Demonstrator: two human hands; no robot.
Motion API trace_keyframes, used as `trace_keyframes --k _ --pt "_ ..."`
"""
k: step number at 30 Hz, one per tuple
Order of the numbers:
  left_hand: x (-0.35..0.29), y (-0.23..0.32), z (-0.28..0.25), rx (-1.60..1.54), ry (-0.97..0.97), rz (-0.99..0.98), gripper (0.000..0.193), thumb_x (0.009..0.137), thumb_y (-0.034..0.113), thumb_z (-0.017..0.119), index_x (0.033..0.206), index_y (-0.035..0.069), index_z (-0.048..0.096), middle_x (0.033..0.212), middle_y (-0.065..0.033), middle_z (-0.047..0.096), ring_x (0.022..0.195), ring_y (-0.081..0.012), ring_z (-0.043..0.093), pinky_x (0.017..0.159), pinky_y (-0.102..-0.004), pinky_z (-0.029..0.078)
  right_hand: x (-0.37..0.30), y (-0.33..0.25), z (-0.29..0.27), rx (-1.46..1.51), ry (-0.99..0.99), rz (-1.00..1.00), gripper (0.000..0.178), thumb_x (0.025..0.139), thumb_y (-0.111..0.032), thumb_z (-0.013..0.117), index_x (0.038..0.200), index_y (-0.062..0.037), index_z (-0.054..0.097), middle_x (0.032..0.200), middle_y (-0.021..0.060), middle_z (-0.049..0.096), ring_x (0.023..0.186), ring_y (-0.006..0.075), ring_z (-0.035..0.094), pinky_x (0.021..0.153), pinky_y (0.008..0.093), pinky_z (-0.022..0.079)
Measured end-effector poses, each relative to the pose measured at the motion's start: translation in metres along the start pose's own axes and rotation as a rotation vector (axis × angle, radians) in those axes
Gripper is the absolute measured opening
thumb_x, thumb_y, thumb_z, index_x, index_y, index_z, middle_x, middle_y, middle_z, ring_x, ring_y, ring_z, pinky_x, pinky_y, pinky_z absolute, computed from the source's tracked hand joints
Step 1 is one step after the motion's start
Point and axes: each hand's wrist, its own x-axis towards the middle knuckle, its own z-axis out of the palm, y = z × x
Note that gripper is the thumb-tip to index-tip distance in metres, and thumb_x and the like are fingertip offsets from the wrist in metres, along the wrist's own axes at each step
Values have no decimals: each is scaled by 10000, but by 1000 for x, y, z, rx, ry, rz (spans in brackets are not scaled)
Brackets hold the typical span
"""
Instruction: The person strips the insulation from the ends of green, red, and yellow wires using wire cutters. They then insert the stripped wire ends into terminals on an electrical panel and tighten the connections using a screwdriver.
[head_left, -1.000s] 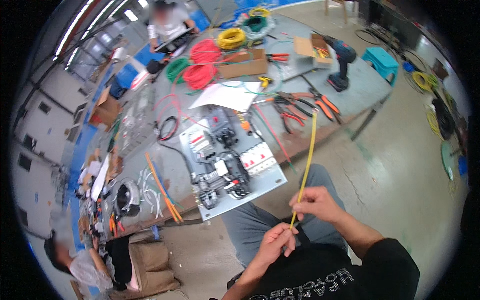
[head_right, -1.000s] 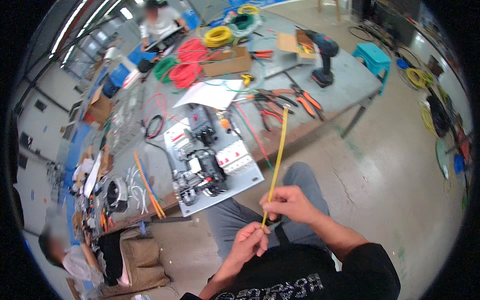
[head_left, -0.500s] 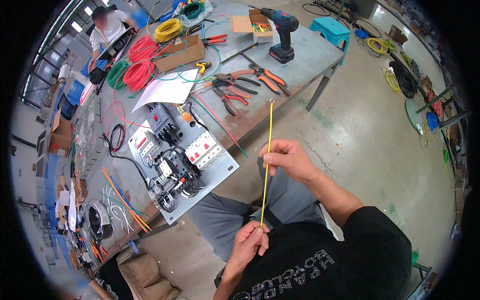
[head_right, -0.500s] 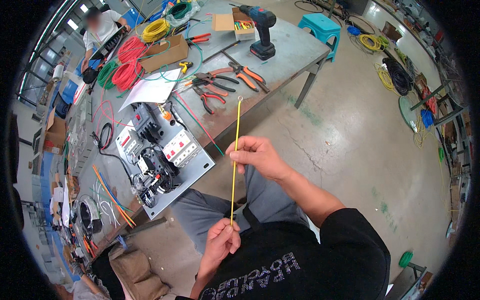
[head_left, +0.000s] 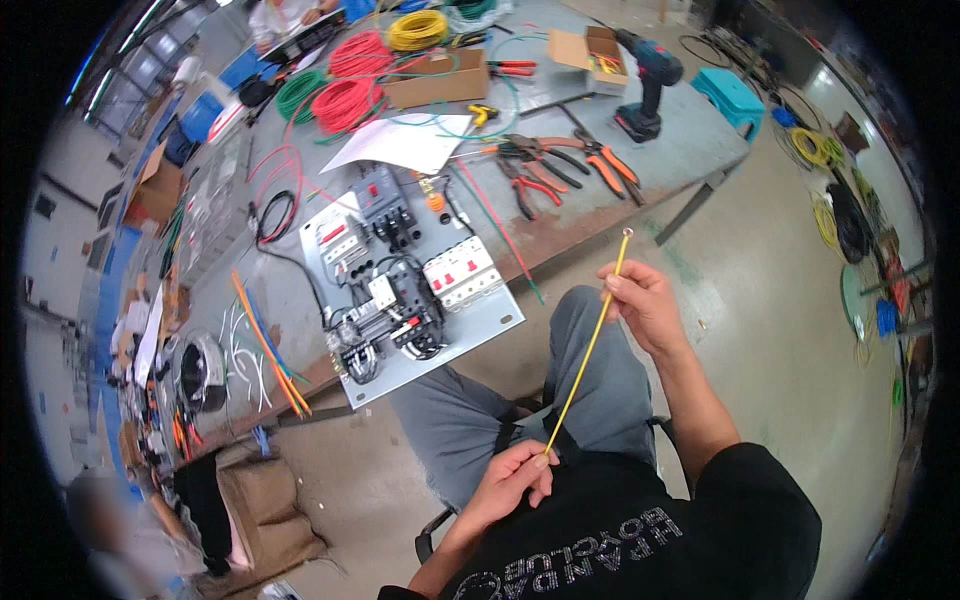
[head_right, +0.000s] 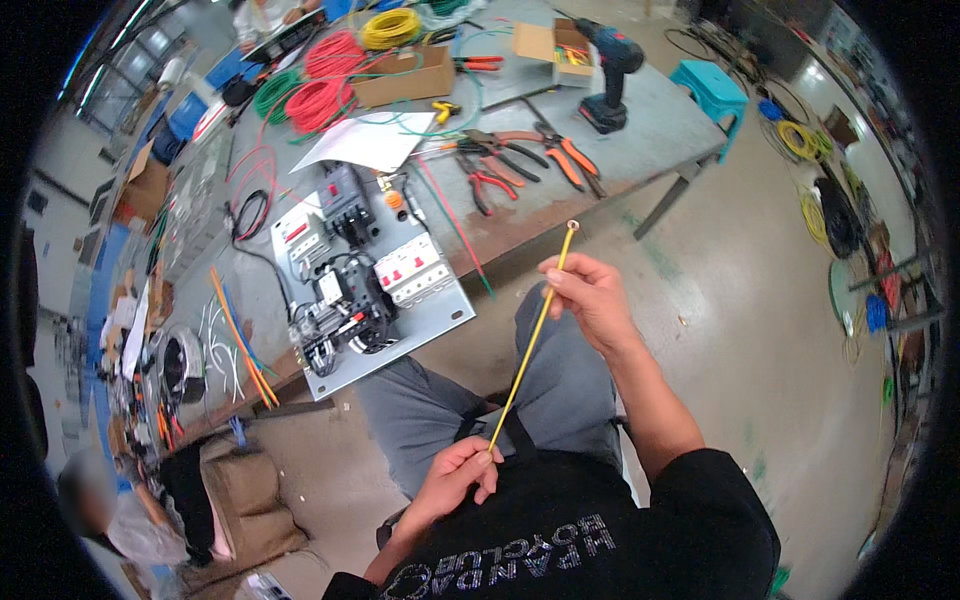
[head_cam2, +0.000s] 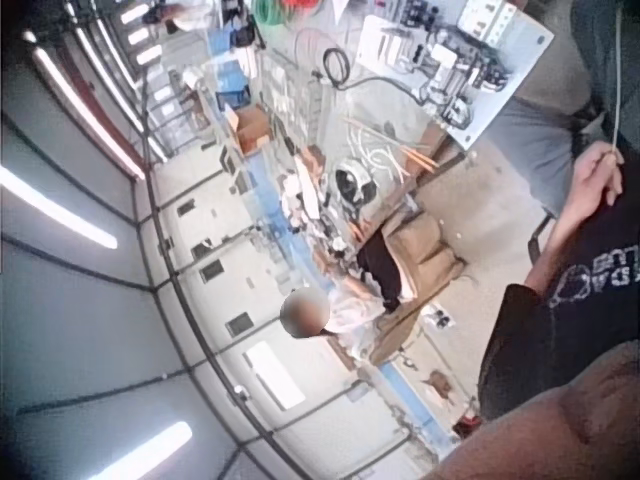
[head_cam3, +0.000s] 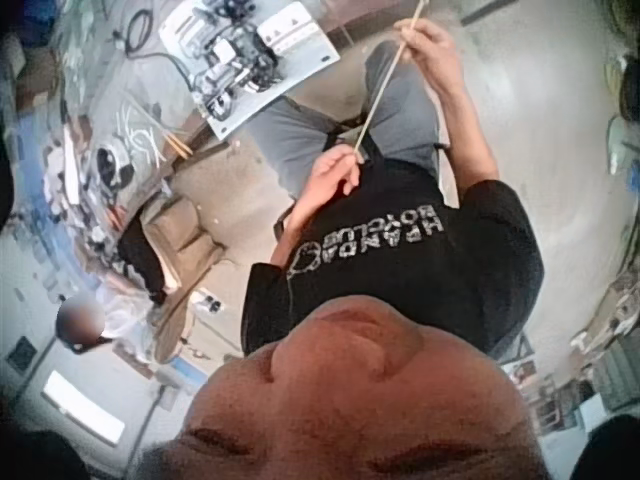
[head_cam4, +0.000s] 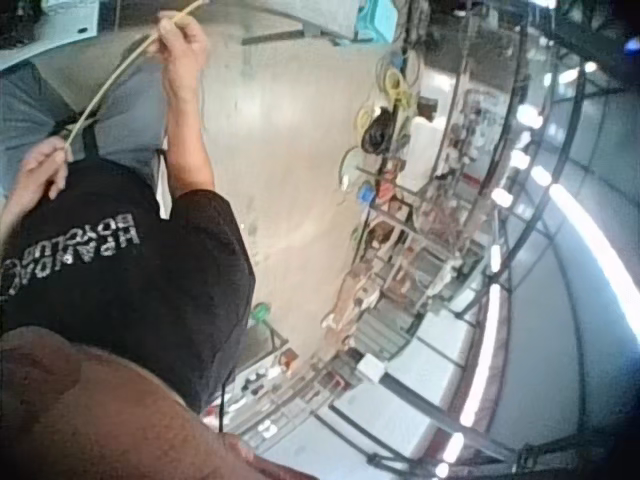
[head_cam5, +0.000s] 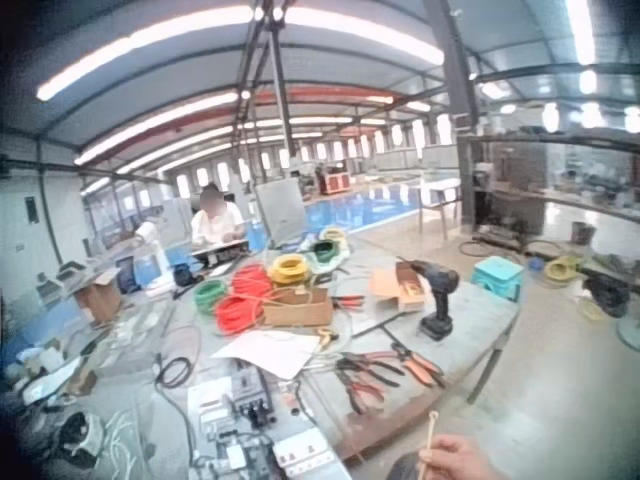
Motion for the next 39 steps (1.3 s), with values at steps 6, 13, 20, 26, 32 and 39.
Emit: trace_keyframes --k 6,13,20,26,32,39 --pt "-5 -6 -19 48 137 55 219 1117 218 525 1134 30 637 808 -43 680 627 -95 606 586 -221 480 -1 3 6 29 -78 -43 196 1033 -107 638 1171 24 687 898 116 725 669 152 673 631 273 556" --pt "-1 -2 -51 -21 445 308 248 1096 241 565 1168 17 644 953 -80 731 795 -135 695 677 -264 537 6 -14 24 93 -136 -189 213 1077 -173 584 1164 6 661 889 116 700 684 155 661 656 298 568" --pt "0 20 -95 -329 697 407 394 1093 408 552 1219 45 638 1087 -102 733 953 -169 679 792 -326 550 16 13 13 61 -40 -95 216 1079 -201 594 1142 -9 671 842 59 673 656 105 621 612 258 523" --pt "11 28 -118 -555 691 430 425 1060 488 587 1114 73 662 1235 -149 714 1141 -241 673 954 -413 555 56 -10 24 -245 0 -82 243 1060 -251 640 1100 -25 721 746 -32 575 576 48 480 527 220 381" --pt "37 22 -124 -639 672 391 475 1056 510 588 1181 53 602 1227 -160 702 1169 -274 669 1006 -451 536 132 -13 33 -482 -103 -7 255 1035 -297 661 1043 -55 742 699 -38 573 525 43 461 464 239 349" --pt "44 17 -138 -650 610 460 465 1088 475 533 1229 34 571 1246 -166 695 1233 -296 658 1017 -463 542 246 35 67 -1255 -207 -37 416 935 -361 743 1213 -51 740 846 107 738 711 210 692 663 354 540"
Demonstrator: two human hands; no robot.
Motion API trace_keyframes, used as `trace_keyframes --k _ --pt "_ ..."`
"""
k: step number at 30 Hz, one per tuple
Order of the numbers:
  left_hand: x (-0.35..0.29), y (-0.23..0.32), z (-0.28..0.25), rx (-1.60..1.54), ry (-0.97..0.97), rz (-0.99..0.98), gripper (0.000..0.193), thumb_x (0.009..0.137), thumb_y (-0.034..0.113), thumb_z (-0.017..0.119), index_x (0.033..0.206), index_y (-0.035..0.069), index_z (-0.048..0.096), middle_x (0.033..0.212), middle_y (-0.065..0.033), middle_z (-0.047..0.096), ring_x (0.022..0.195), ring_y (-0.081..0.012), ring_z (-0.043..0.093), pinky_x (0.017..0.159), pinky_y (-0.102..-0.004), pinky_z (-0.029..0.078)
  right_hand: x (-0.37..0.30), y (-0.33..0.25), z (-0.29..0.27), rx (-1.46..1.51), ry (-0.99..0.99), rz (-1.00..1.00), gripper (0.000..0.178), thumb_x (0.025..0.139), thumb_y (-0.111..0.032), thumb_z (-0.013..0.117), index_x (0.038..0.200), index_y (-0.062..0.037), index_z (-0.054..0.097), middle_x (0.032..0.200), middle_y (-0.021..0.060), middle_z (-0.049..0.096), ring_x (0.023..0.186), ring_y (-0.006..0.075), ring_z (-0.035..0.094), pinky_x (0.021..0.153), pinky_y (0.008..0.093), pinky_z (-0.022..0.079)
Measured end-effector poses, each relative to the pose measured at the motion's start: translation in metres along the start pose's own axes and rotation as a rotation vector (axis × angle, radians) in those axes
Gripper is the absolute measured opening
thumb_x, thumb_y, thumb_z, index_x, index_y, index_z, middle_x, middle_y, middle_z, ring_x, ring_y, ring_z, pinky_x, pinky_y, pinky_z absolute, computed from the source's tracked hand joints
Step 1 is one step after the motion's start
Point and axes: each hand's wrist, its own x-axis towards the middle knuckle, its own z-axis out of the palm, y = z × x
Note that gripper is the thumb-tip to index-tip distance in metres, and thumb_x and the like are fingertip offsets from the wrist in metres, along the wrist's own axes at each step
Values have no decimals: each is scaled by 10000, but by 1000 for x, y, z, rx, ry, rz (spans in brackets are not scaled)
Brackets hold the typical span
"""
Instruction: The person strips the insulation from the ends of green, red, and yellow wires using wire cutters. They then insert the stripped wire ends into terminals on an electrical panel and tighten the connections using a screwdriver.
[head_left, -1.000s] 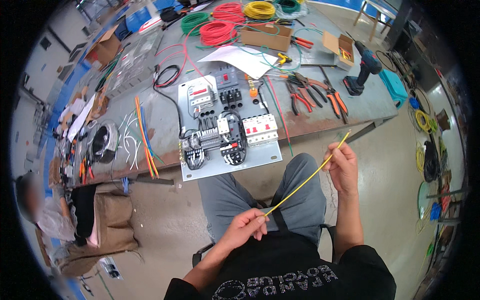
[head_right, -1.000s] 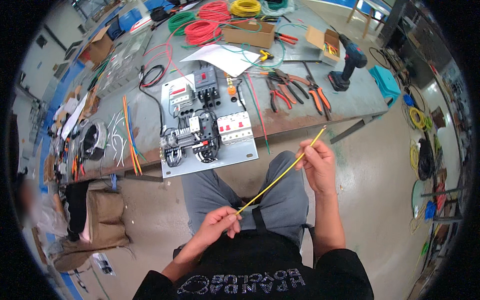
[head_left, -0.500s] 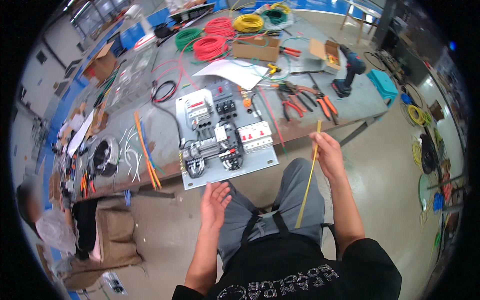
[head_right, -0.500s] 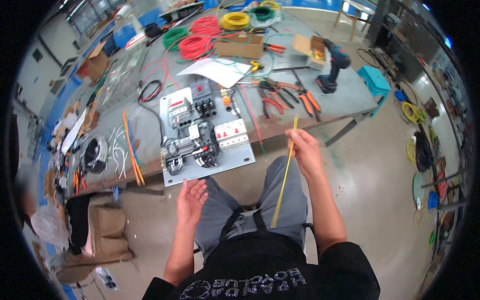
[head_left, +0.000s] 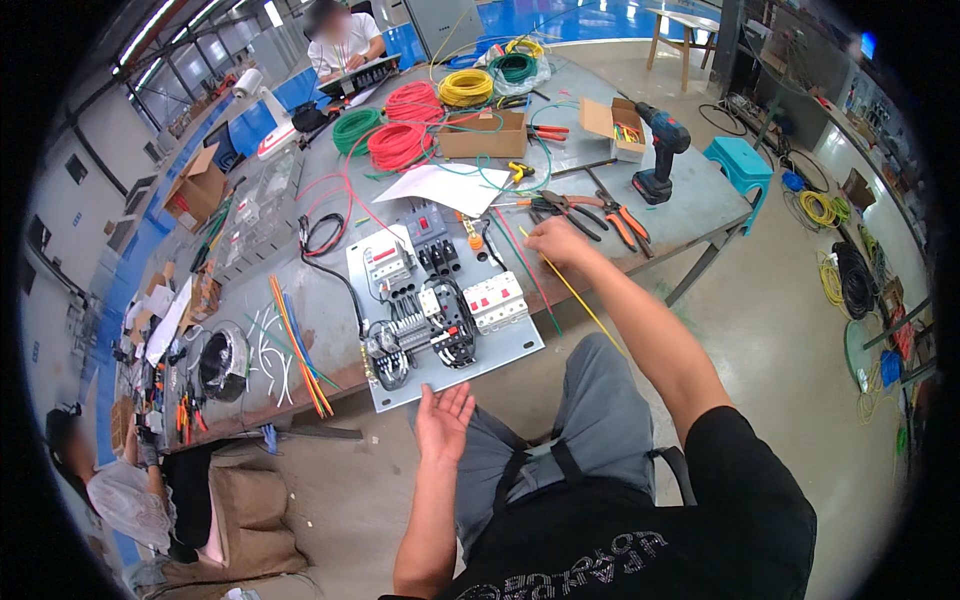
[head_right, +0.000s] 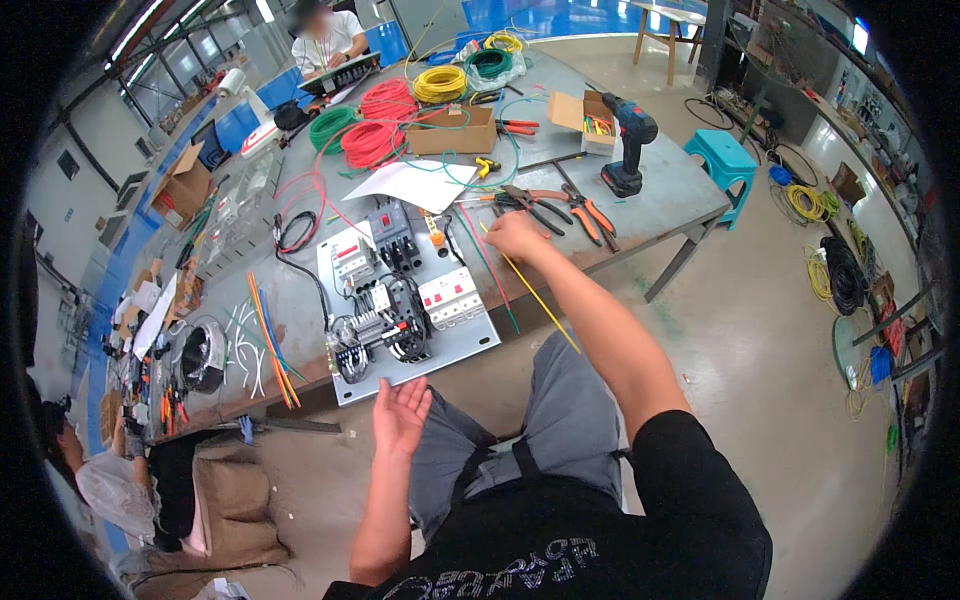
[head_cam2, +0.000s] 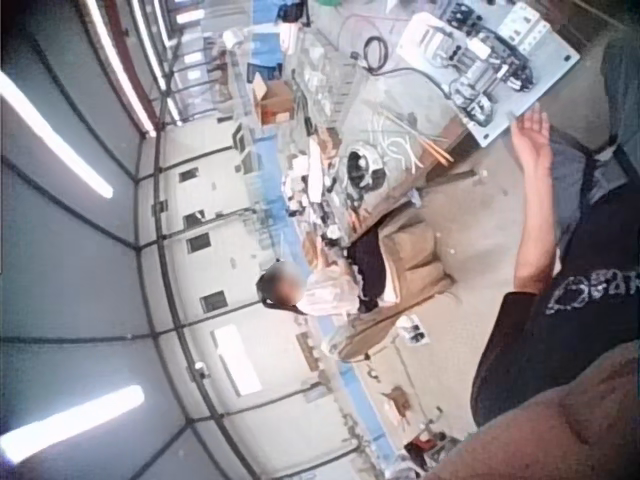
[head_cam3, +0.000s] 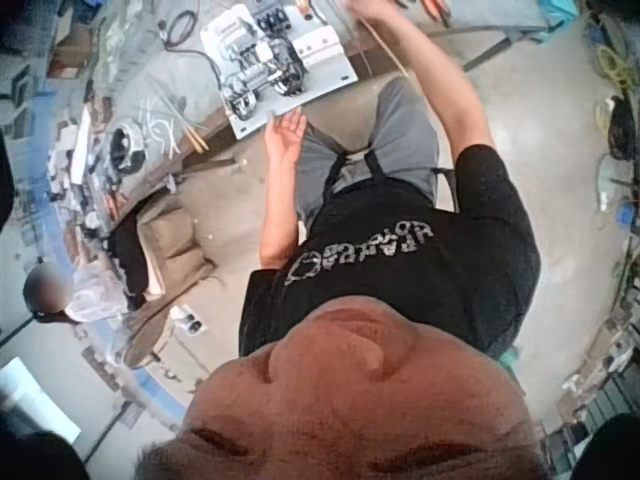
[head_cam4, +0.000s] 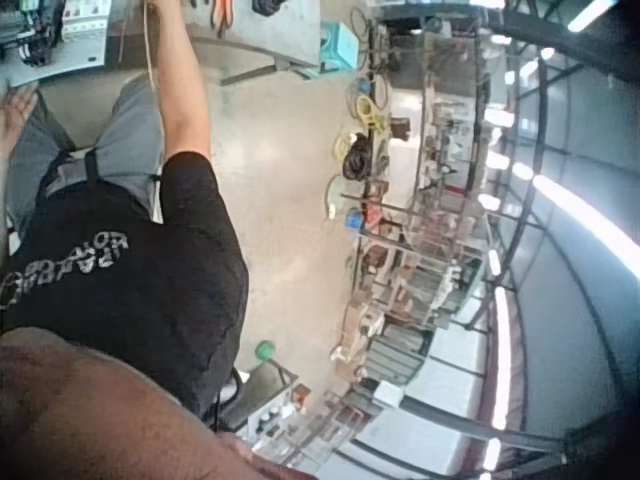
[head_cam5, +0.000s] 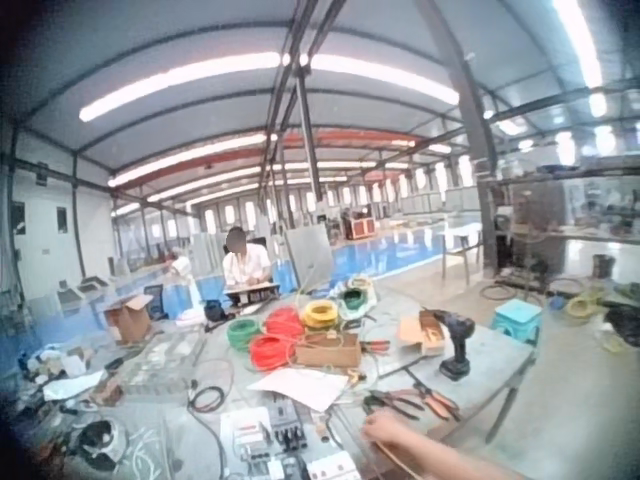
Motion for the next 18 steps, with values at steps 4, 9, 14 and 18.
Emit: trace_keyframes --k 4,9,14,18 --pt "4 2 1 18 -29 -16 439 1092 468 525 1215 52 588 1246 -155 698 1240 -295 656 1022 -460 547 42 1 14 -267 410 -91 567 863 -415 781 1310 -73 712 1038 199 767 980 352 742 922 435 562" --pt "1 0 -4 -11 -5 -6 473 1089 494 524 1252 55 592 1248 -140 702 1209 -285 654 1036 -464 511 -20 -16 17 -118 338 -258 504 878 -382 777 1245 -39 731 1008 177 759 915 330 734 845 427 564" --pt "7 -2 1 -43 -15 2 473 1090 492 523 1250 56 614 1177 -128 717 1156 -272 659 1023 -452 520 -123 13 18 193 355 -287 438 875 -346 793 1178 -33 747 864 132 721 761 266 698 724 380 548" --pt "11 -2 -2 -28 -4 -3 477 1088 495 525 1236 52 622 1145 -132 726 1140 -273 673 1013 -441 534 -192 8 13 101 254 -109 541 876 -353 812 1317 -69 681 823 125 714 737 255 697 705 378 548"
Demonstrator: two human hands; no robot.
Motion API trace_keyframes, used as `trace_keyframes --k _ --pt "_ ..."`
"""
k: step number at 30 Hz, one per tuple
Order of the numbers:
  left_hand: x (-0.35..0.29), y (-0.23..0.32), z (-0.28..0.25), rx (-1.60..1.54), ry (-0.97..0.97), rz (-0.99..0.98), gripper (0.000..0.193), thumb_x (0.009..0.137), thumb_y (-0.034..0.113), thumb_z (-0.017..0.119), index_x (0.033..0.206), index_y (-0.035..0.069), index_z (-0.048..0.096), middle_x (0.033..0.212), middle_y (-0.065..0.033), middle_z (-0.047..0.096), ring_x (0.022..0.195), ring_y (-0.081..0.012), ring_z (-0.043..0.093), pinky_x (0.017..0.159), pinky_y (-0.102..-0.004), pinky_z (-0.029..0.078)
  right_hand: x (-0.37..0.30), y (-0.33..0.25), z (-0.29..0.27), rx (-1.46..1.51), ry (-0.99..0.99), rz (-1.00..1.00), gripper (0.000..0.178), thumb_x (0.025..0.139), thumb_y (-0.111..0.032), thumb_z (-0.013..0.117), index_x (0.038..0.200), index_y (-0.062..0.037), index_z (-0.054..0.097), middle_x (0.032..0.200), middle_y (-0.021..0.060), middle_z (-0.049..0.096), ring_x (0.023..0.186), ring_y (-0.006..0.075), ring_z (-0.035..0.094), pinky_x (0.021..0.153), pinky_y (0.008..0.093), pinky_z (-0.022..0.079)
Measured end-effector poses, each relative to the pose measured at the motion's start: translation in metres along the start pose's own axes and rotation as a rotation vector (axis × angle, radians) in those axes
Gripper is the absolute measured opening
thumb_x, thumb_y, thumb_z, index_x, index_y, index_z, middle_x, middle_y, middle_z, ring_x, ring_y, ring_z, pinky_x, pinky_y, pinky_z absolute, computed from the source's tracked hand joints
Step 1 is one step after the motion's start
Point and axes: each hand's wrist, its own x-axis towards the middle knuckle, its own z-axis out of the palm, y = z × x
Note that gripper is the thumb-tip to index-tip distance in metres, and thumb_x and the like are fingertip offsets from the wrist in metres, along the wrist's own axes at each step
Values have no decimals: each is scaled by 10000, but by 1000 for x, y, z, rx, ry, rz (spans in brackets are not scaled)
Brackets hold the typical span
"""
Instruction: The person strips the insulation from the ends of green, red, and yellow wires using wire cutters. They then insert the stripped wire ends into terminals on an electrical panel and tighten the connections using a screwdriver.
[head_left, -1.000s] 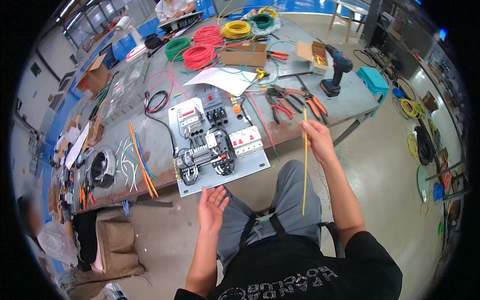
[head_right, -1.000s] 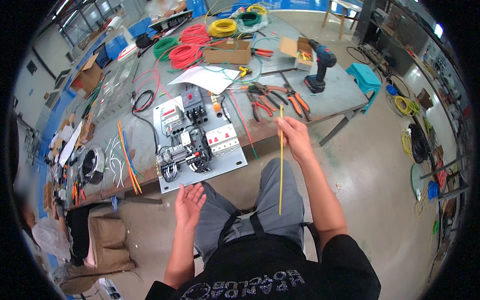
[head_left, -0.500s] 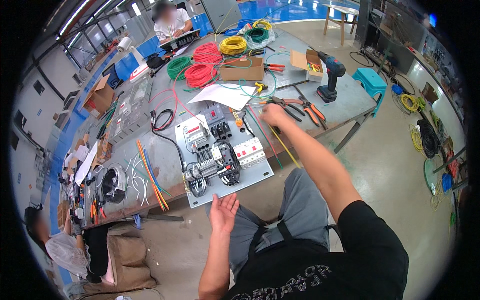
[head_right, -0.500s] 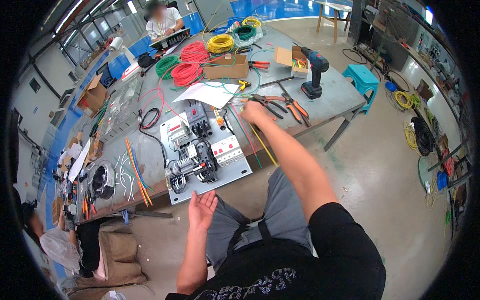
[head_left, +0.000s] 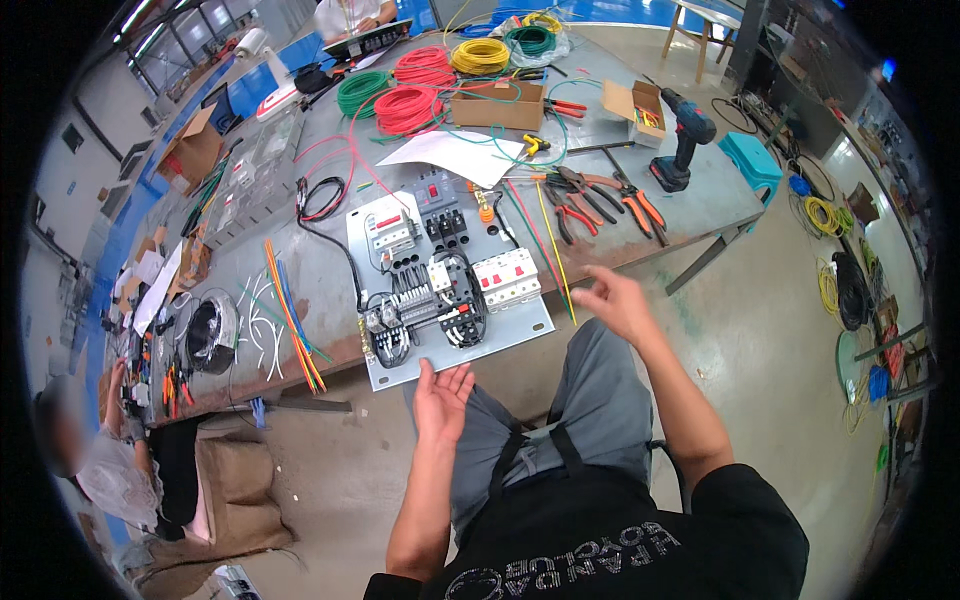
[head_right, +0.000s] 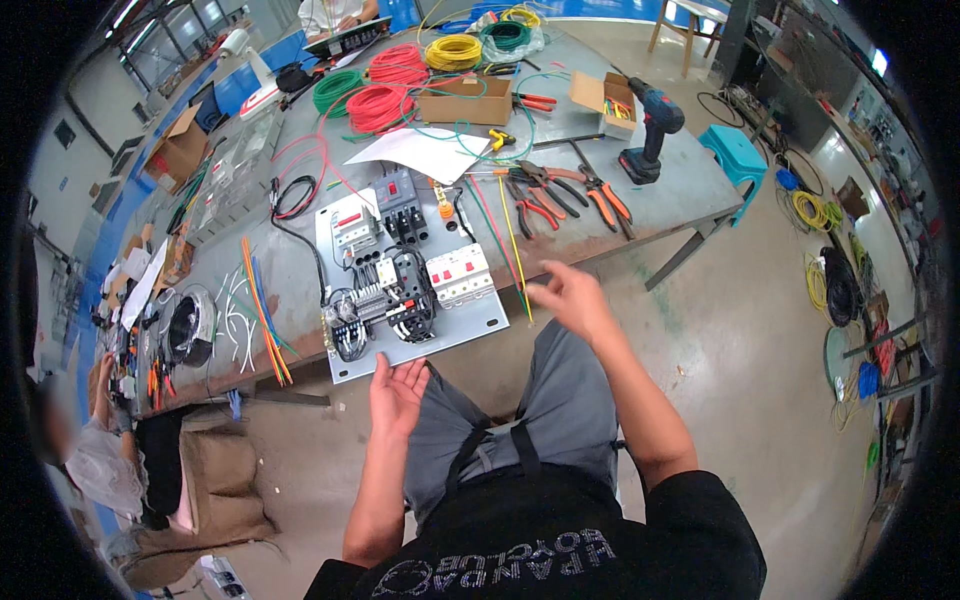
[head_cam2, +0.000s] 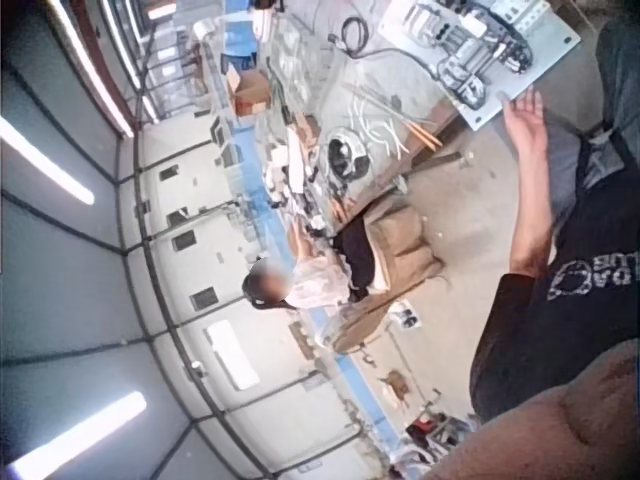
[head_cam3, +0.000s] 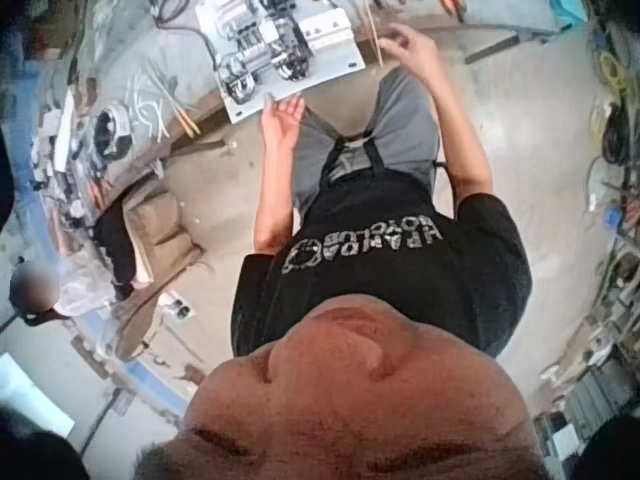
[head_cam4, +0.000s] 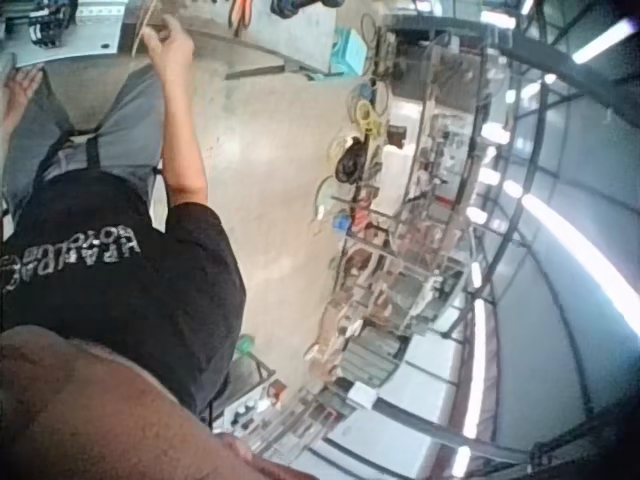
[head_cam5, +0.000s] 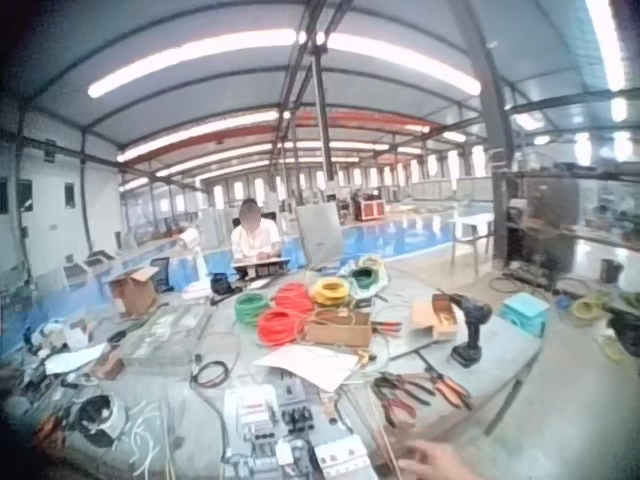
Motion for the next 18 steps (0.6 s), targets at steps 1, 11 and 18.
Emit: trace_keyframes --k 1,11,18 --pt "1 1 -2 5 11 3 479 1087 497 526 1235 52 622 1140 -132 728 1134 -273 678 1013 -440 537 -9 -4 0 -21 -66 46 577 879 -355 813 1362 -81 657 813 127 714 735 260 699 706 380 549" --pt "-18 6 12 4 49 -14 469 1073 474 572 1211 25 588 1138 -163 713 1154 -292 673 1024 -455 542 15 4 21 264 -138 47 630 907 -27 719 1507 -121 553 667 46 642 570 123 655 564 324 557" --pt "-33 15 4 208 -31 -28 486 1087 437 560 1308 5 589 1261 -182 703 1224 -296 668 1039 -448 543 14 22 19 282 55 49 630 950 -223 764 1518 -71 538 698 41 650 587 104 632 565 296 530"
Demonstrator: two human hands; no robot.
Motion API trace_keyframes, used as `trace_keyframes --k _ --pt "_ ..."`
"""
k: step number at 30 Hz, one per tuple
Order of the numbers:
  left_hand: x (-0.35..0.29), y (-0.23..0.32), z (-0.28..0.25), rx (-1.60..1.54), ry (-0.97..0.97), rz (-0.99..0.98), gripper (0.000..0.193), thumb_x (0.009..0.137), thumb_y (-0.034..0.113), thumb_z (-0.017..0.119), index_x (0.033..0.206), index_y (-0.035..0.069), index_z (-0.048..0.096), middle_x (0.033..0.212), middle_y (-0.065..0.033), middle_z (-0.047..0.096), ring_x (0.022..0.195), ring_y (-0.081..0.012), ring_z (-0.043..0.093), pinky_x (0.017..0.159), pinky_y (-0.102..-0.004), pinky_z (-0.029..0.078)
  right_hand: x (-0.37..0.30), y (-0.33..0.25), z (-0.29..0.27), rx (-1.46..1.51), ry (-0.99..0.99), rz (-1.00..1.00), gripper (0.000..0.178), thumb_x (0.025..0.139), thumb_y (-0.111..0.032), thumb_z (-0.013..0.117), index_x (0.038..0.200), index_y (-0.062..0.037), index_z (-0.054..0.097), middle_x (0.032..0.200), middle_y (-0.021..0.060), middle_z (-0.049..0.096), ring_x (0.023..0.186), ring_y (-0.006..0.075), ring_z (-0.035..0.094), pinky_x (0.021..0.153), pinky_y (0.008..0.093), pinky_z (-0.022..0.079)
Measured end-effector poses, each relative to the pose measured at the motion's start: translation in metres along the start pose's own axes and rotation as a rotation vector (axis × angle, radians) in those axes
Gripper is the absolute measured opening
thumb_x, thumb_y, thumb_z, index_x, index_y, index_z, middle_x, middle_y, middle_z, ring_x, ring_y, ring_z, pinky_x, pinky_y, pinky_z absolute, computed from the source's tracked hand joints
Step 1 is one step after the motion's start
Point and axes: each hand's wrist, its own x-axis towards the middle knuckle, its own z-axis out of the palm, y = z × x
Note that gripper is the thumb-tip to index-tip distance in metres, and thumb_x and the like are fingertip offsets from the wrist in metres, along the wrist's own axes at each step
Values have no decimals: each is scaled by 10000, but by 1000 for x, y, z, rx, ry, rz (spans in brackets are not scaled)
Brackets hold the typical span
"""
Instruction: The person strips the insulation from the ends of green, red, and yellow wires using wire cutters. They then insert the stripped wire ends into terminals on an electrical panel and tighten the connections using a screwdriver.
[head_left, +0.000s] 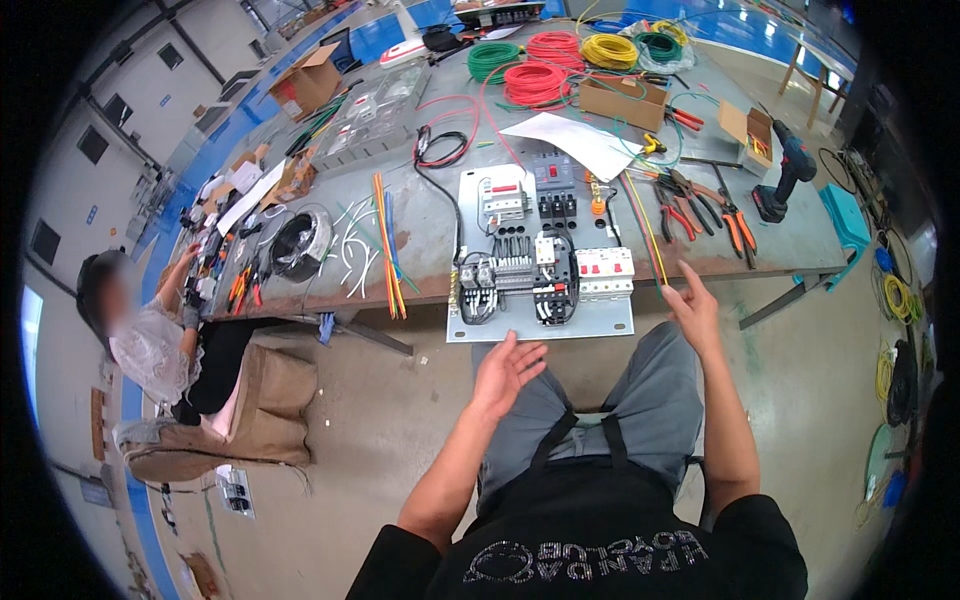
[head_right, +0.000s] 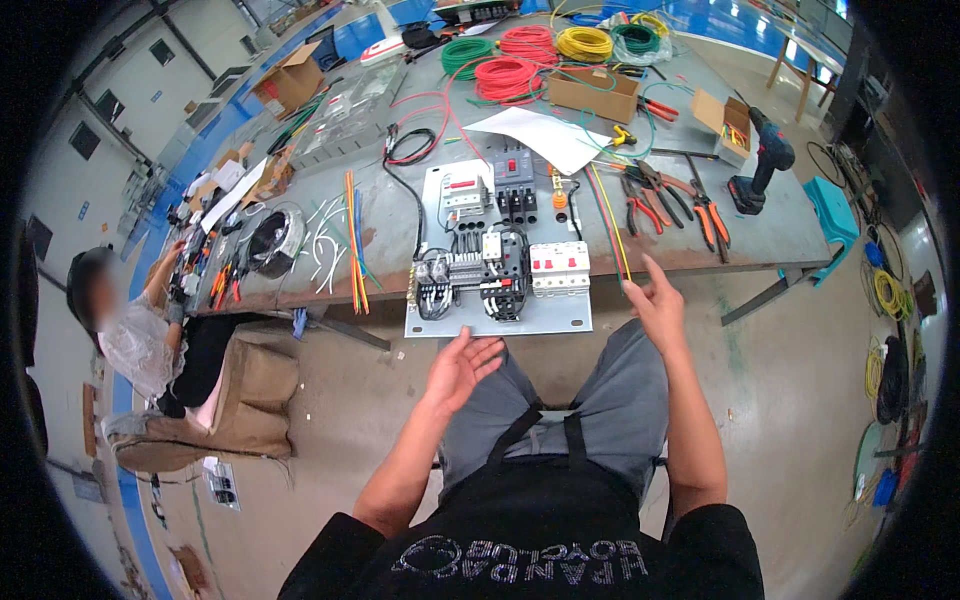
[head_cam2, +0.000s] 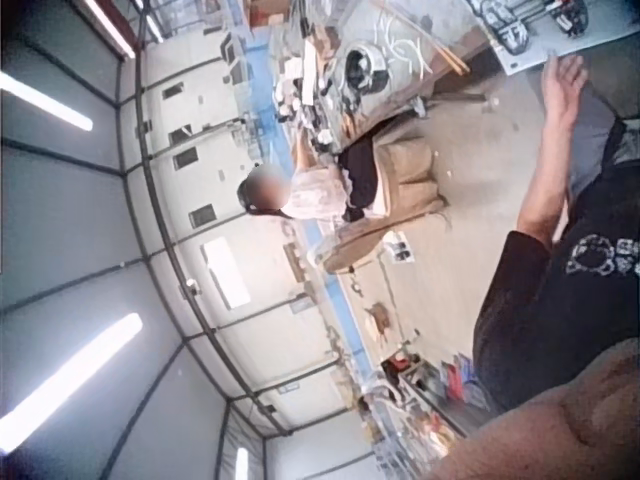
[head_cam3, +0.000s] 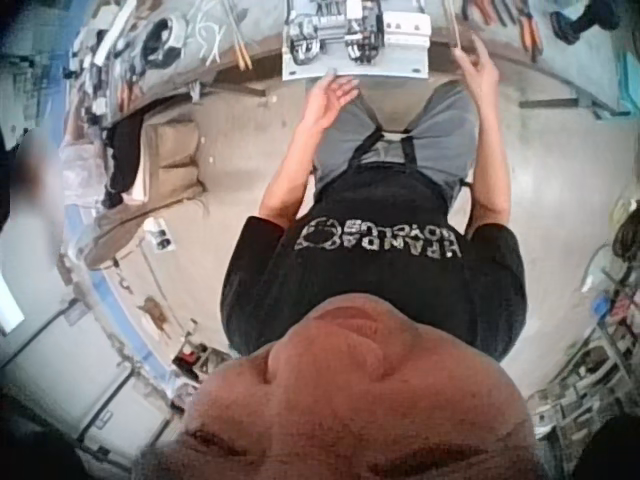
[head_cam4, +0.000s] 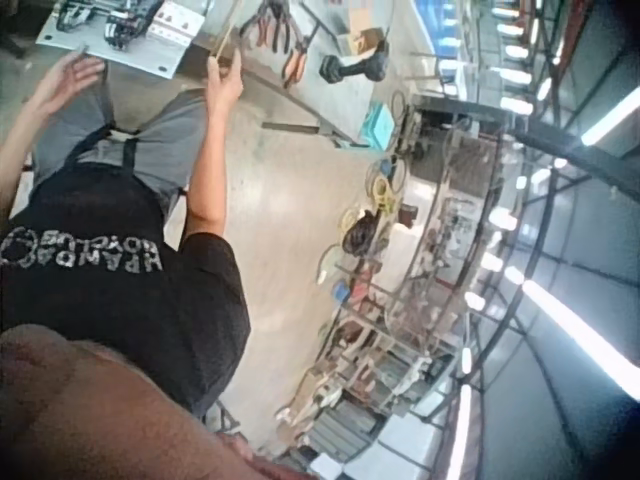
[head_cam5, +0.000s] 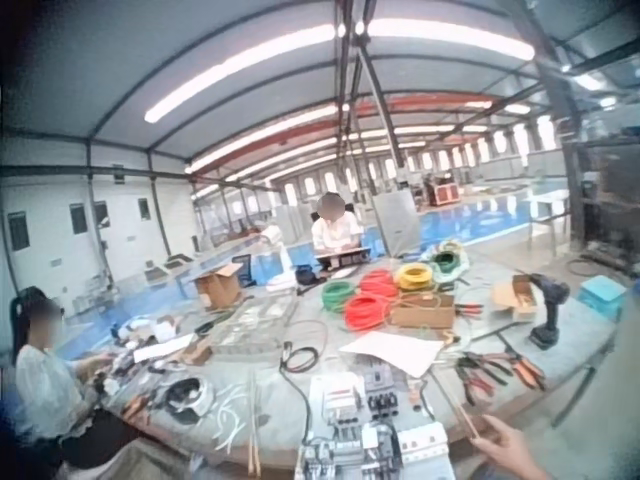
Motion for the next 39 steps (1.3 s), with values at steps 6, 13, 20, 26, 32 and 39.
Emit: trace_keyframes --k 6,13,20,26,32,39 --pt "-40 28 -73 448 139 64 470 1070 386 612 1331 -4 594 1249 -180 708 1150 -277 707 965 -436 576 -42 84 -55 13 -120 216 492 978 -281 744 1371 0 653 753 37 660 615 111 631 562 271 510" --pt "-93 -29 -245 704 538 -140 332 1014 386 681 1114 70 691 1029 -50 728 931 -195 688 778 -393 551 -113 170 -92 -39 -125 507 340 991 -313 712 1057 19 743 729 15 637 609 105 609 530 263 482" --pt "-116 -144 -290 181 242 -734 311 1055 453 568 1114 157 640 873 -26 627 829 -241 635 746 -437 548 -214 346 -110 -243 -42 818 312 917 -307 721 1018 -13 750 773 74 688 649 200 642 546 380 531" --pt "-142 -167 -352 78 472 -652 392 1019 521 607 1080 134 620 869 -56 623 788 -253 600 714 -407 494 -215 309 -65 -336 -757 586 514 888 -185 727 1372 -48 622 1326 131 642 1157 267 606 969 420 510" --pt "-139 -77 -177 178 366 -347 311 1024 418 632 869 149 606 638 -4 501 557 -180 492 524 -328 407 -241 357 -86 -334 -800 158 553 675 -189 851 1208 -135 715 1256 114 700 1176 350 637 971 472 531" --pt "-71 -52 -161 224 360 -394 342 1020 463 622 968 124 608 754 -40 549 670 -207 532 623 -356 435 -254 276 -62 -249 -581 742 519 692 -202 846 1191 -130 723 1227 111 713 1141 349 652 950 469 538"
